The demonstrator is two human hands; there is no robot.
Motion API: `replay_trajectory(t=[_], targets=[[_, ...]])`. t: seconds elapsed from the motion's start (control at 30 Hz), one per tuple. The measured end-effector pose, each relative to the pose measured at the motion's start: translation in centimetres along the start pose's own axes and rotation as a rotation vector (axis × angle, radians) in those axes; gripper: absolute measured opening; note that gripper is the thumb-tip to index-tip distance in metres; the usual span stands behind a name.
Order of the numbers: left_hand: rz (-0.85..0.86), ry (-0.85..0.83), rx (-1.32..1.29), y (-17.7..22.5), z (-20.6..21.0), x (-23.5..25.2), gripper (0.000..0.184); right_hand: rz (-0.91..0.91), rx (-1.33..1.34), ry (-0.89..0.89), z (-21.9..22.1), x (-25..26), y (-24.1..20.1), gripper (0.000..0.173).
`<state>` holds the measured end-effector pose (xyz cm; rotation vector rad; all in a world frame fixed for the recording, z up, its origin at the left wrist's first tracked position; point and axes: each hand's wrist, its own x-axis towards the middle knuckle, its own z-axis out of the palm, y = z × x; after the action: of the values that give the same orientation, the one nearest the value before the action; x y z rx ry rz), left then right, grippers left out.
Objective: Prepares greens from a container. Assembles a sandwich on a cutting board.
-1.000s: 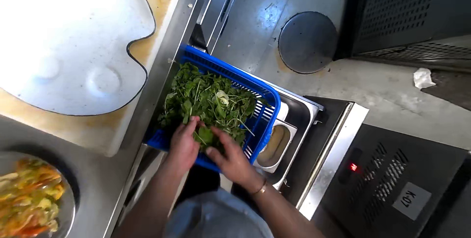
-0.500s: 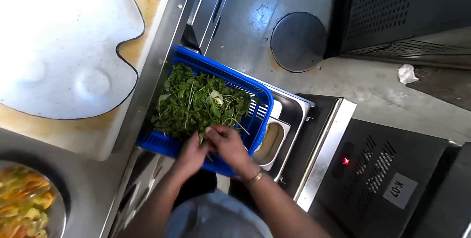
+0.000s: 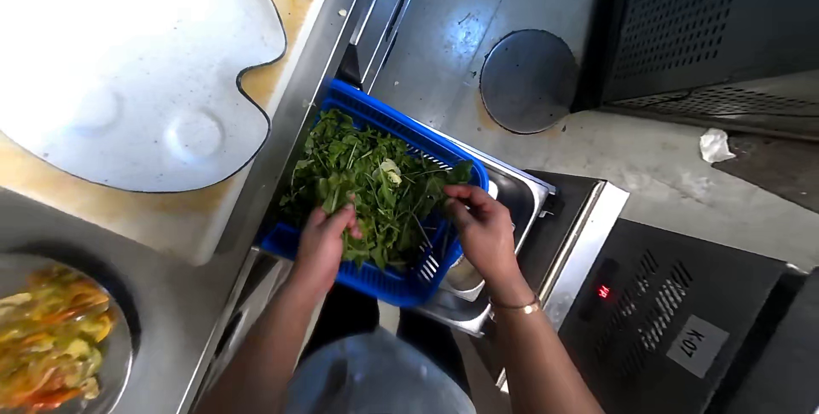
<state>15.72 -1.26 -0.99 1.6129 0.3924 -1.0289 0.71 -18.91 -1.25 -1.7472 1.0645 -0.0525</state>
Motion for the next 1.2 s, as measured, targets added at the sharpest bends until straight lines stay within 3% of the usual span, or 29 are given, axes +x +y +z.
replay_trajectory(t=[0.1,0.2,0.3,0.37,0.4,0.47,0.53,0.6,0.67,0.73,0.83,0.9,0.97,1.03,1.1,1.13,1.2], targets=[[-0.059,-0.12,0.132,-0.9,1.7,-0.7,0.031,-0.012,0.117,-0.081,1.6,-1.3,-1.0,0.016],[-0.167,-0.189,0.126,-2.6,1.9,-2.0,0.047,-0.018,-0.093,-0.155,6.3,-3.6,-2.4,0.022],[-0.17,0.007,0.013,-3.9,0.5,-2.6,0.04,-0.028,-0.115,-0.429,9.4,-6.6,-3.5,0.037],[-0.115,0.212,-0.053,-4.1,-1.0,-3.0,0.032,-0.128,-0.044,-0.563,10.0,-7.2,-3.1,0.034],[-0.085,0.289,-0.113,-4.0,-1.8,-2.9,0.03,-0.149,-0.017,-0.561,9.9,-6.7,-2.8,0.031],[-0.029,0.356,-0.246,-3.4,-3.3,-2.3,0.023,-0.142,-0.081,-0.392,9.7,-4.3,-2.1,0.023],[-0.021,0.328,-0.305,-2.8,-4.2,-1.9,0.026,-0.17,-0.246,-0.235,9.0,-0.7,-2.1,0.02],[-0.029,0.242,-0.272,-2.4,-4.6,-1.6,0.029,-0.27,-0.332,-0.221,9.4,2.4,-3.0,0.024],[-0.021,0.183,-0.212,-2.5,-4.7,-1.7,0.01,-0.276,-0.506,-0.425,11.0,4.9,-3.5,0.032],[0.009,0.181,-0.11,-2.4,-4.5,-1.9,0.023,-0.281,-0.642,-0.542,12.0,6.0,-3.3,0.029],[0.181,0.195,0.26,-0.9,-3.8,-2.6,0.022,-0.358,-0.444,-0.402,8.8,4.3,-4.3,0.014],[0.389,0.078,0.556,0.0,-3.3,-3.4,0.029,-0.291,-0.362,-0.425,6.8,2.7,-5.2,0.016],[0.517,-0.01,0.63,-0.1,-2.2,-3.0,0.036,-0.213,-0.23,-0.488,5.7,1.3,-5.2,0.017],[0.513,0.038,0.644,-0.5,-1.2,-3.0,0.035,-0.235,-0.243,-0.522,5.0,0.4,-4.5,0.014],[0.502,-0.046,0.87,-0.6,-1.4,-3.2,0.046,-0.25,-0.431,-0.64,4.3,0.1,-4.3,0.011],[0.429,-0.135,0.95,-0.8,-1.6,-3.4,0.046,-0.213,-0.467,-0.723,4.1,-0.1,-4.3,0.013],[0.115,-0.292,0.936,-1.0,-1.7,-4.0,0.039,-0.107,-0.375,-0.815,4.5,-0.4,-4.2,0.025]])
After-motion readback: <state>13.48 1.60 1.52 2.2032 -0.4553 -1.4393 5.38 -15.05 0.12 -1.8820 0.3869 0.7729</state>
